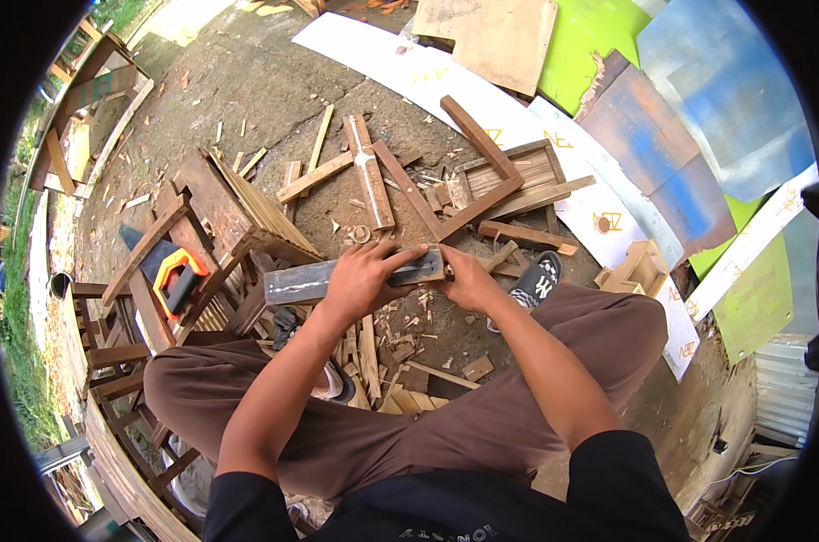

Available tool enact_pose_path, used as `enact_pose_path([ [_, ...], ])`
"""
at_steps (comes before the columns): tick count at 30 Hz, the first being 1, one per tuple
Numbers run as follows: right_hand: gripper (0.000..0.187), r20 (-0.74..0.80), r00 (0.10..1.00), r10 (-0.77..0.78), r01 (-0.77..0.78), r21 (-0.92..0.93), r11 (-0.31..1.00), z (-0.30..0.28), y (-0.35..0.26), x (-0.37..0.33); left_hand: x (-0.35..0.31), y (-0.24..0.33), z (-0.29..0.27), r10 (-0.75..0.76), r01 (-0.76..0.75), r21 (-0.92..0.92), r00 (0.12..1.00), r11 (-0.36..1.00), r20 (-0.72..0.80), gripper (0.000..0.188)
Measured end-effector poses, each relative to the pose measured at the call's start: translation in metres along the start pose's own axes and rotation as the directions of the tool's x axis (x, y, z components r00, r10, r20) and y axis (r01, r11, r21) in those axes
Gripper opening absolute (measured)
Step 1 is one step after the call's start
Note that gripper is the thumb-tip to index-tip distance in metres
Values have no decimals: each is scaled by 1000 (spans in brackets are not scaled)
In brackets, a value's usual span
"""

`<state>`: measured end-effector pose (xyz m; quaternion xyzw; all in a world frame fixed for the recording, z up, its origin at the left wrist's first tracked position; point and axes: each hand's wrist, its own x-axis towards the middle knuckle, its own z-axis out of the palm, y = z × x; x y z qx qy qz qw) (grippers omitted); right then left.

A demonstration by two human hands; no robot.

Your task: The person sits on the ground and uses a hammer to pry apart and break down a wooden frame. They repeatedly strike the frame to separate joints and remove nails, handling the frame and hammer throughout.

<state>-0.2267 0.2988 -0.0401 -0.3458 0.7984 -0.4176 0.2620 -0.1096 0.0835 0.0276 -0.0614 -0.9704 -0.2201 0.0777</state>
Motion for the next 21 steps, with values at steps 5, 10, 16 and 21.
enact_pose_path([
  [5, 60, -1, 1000, 4, -4, -31, 1000, 1, -1, -2, -3, 1, 0, -7, 6, 42, 999, 999, 44, 72],
  [10, 68, 18, 1000, -24, 27, -190, 981, -16, 3, -10, -8, 0, -1, 14, -20, 89, 997, 996, 71, 74],
  [16, 38, 251, 889, 384, -305, -302, 903, -37, 65, -13, -5, -3, -4, 19, -24, 86, 998, 996, 59, 72],
  [21, 21, 200, 791, 578, -551, -175, 816, -8, 137, -36, -2, -2, -9, 7, -8, 13, 997, 1000, 71, 65],
])
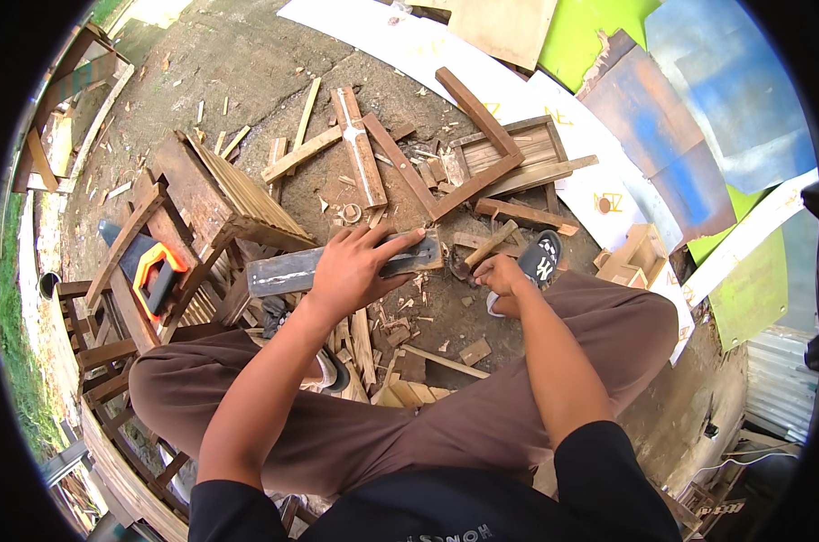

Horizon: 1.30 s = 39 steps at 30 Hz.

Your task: The person sits on the ground and uses a hammer to pry apart and break down a wooden frame. They repeatedly strike the frame to separate joints and remove nails, handling the frame and hammer throughout.

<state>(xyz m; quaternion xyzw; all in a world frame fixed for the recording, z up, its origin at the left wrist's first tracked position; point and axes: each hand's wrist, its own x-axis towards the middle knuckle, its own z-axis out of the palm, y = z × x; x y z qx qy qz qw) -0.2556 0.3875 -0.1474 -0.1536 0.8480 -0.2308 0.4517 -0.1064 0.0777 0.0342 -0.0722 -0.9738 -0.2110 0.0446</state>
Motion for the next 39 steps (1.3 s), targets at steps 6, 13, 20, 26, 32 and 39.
enact_pose_path([
  [6, 17, -52, 985, 164, -158, 102, 982, 64, 41, 29, -1, 4, -2, -4, 3, -18, 999, 1000, -35, 58],
  [13, 20, -274, 895, 351, -258, 321, 911, 120, 19, 44, -1, 5, -4, -65, 64, -33, 998, 997, -9, 59],
  [20, 68, -59, 990, 129, -138, -212, 967, 130, 16, 35, 7, 1, -5, -81, 79, -68, 996, 995, -23, 60],
  [26, 53, -136, 984, 113, -158, -388, 908, 148, 33, 37, 10, 0, -8, -91, 91, -80, 996, 993, 4, 59],
  [32, 16, -318, 887, 335, -328, 78, 942, 161, 45, 25, 11, 0, -9, -105, 105, -93, 994, 990, 11, 59],
  [39, 18, -456, 699, 552, -367, 434, 823, 174, 45, 35, 12, -1, -7, -106, 105, -102, 994, 989, 2, 60],
])
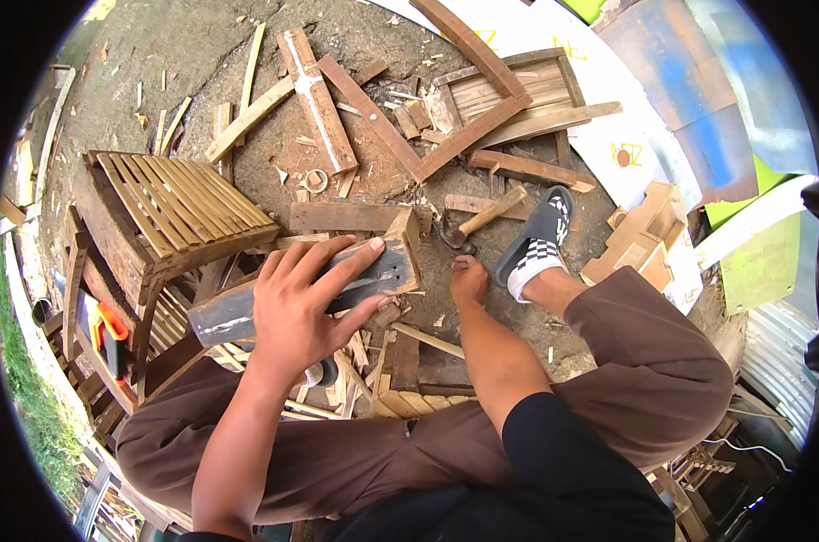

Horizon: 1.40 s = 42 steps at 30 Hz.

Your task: The person sits on the ground and uses a hammer to pry apart and break down a wooden frame. They repeatedly strike the frame to separate joints and remove nails, handling the frame and hammer throughout.

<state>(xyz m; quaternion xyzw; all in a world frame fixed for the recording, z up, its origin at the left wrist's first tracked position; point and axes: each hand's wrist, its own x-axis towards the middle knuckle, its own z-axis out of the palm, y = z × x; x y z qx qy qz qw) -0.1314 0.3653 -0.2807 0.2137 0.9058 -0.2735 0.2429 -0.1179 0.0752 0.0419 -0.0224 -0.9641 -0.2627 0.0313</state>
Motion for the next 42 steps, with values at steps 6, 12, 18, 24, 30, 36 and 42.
enact_pose_path([
  [6, 25, -121, 992, -25, 15, -81, 997, 25, -15, -13, 1, -4, 2, -15, 15, 17, 1000, 1000, 4, 59],
  [12, 20, -95, 995, -26, 10, -174, 985, 25, -25, -29, 3, -4, 0, -16, 17, -4, 1000, 1000, 22, 60],
  [18, 11, -29, 998, -50, 43, -198, 979, 18, -29, -21, 5, -6, -1, -28, 29, -3, 999, 1000, 33, 60],
  [24, 8, 46, 999, 4, 5, -196, 981, 22, -26, -13, 5, -6, 0, -21, 21, -9, 1000, 1000, 14, 60],
  [30, 12, 85, 996, -39, 56, -215, 975, 23, -23, -10, 5, -5, 0, -26, 26, -9, 1000, 1000, 1, 60],
  [36, 14, 165, 986, -37, 51, -85, 995, -1, -39, -26, 3, -7, 1, -43, 42, -10, 999, 999, -16, 62],
  [42, 10, 24, 997, -67, 65, 49, 997, -25, -59, -37, 3, -9, 3, -24, 23, -13, 997, 1000, -71, 61],
])
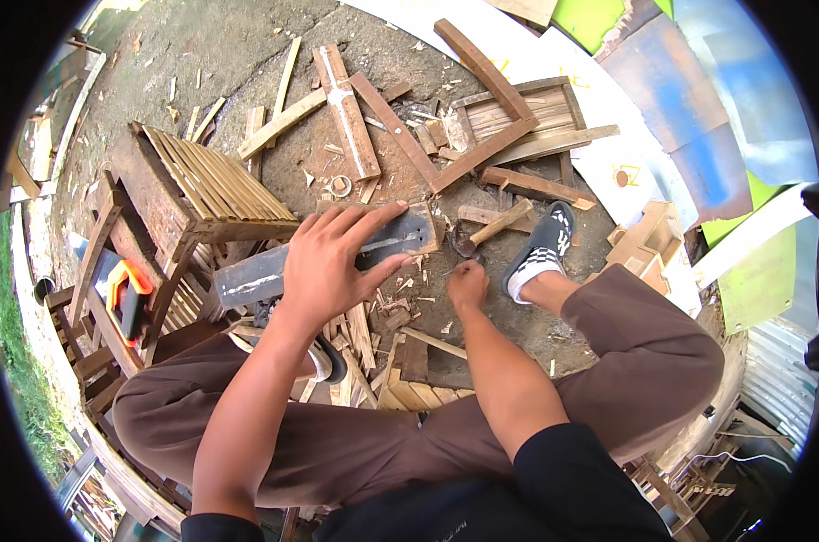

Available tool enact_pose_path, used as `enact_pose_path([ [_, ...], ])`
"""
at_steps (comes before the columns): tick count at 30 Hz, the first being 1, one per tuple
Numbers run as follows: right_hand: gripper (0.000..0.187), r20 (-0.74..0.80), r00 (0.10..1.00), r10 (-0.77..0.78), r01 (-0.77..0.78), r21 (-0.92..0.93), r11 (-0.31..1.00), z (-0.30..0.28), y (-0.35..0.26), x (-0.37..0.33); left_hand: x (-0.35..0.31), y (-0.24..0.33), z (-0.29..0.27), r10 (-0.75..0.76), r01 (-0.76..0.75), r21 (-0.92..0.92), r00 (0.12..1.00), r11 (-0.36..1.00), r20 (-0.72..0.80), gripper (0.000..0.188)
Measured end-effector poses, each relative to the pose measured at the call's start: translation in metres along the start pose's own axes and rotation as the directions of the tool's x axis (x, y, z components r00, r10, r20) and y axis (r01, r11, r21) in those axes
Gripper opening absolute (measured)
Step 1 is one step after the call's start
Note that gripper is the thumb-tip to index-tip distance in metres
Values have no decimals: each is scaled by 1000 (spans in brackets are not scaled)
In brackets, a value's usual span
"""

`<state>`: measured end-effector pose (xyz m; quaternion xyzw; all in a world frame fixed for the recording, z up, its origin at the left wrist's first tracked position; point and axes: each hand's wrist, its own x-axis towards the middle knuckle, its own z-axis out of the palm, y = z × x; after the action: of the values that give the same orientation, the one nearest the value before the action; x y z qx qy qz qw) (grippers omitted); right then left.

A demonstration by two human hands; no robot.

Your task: The person sits on the ground and uses a hammer to pry apart and break down a wooden frame. They repeatedly strike the frame to separate joints and remove nails, handling the frame and hammer throughout.

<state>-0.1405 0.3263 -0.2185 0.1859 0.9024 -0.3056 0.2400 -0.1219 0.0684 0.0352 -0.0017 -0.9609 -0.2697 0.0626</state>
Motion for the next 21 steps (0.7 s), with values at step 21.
enact_pose_path([
  [21, 17, -3, 652, -759, 652, 514, 558, -231, -218, -58, -8, -2, 4, 13, -12, 28, 999, 1000, -41, 58],
])
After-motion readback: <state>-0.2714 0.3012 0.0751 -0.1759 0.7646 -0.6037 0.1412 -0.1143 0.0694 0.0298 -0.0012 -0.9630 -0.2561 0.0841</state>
